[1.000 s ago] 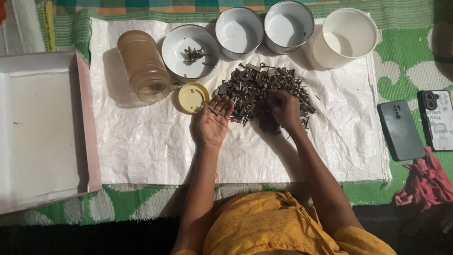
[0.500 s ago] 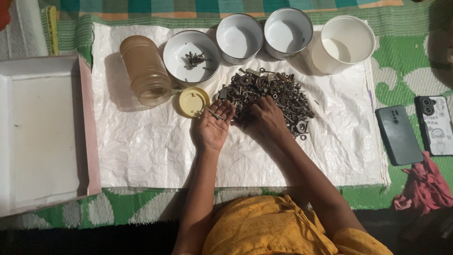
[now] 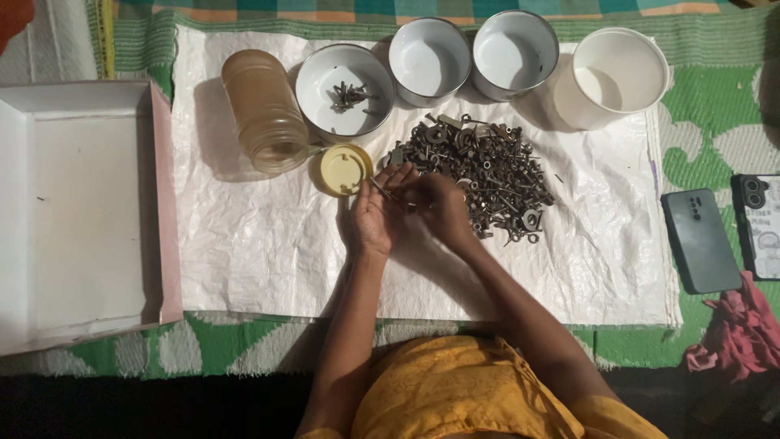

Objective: The person empties a plastic jar of mixed metal fasteners onto a white cloth on the floor. They then sort the fasteners by type, placing selected items into separate white bowls arranged nearby.

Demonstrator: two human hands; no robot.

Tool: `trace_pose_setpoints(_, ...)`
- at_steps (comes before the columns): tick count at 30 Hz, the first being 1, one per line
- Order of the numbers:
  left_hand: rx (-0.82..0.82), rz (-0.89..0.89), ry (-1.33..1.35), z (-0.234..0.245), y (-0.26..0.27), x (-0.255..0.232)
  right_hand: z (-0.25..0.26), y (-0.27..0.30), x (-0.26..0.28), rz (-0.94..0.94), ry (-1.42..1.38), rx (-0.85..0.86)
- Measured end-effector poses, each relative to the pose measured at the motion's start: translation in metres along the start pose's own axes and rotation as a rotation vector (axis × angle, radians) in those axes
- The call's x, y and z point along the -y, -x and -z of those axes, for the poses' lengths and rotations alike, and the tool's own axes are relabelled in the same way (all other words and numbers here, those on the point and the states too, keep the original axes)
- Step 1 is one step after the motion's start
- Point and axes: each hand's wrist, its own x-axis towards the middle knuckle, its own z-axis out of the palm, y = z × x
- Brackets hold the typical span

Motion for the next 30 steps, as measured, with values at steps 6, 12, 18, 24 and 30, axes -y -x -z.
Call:
trace_pose_setpoints(6, -0.034, 0.052, 0.089, 0.002, 0.008, -0.006, -0.019, 0.005, 0.017, 0.234, -0.012, -0.019)
trace_pose_setpoints(12, -0.042, 0.016, 0.122, 0.016, 0.0, -0.001, 0.022, -0.031, -0.024, 0.092, 0.286, -0.245)
trace_pose_setpoints(18, 0.047, 0.077, 0.344, 0.021, 0.0, -0.004, 0.005, -0.064, -0.041, -0.098, 0.411, -0.279)
trace_pose_setpoints(24, -0.025, 0.049, 0.325, 0.013, -0.002, -0.002, -0.001, -0.083, -0.067, -0.112, 0.568, -0.156)
trace_pose_setpoints(30, -0.032, 0.043, 0.317, 0.001, -0.002, -0.006, 0.028, -0.078, -0.09, -0.415, -0.48, -0.123)
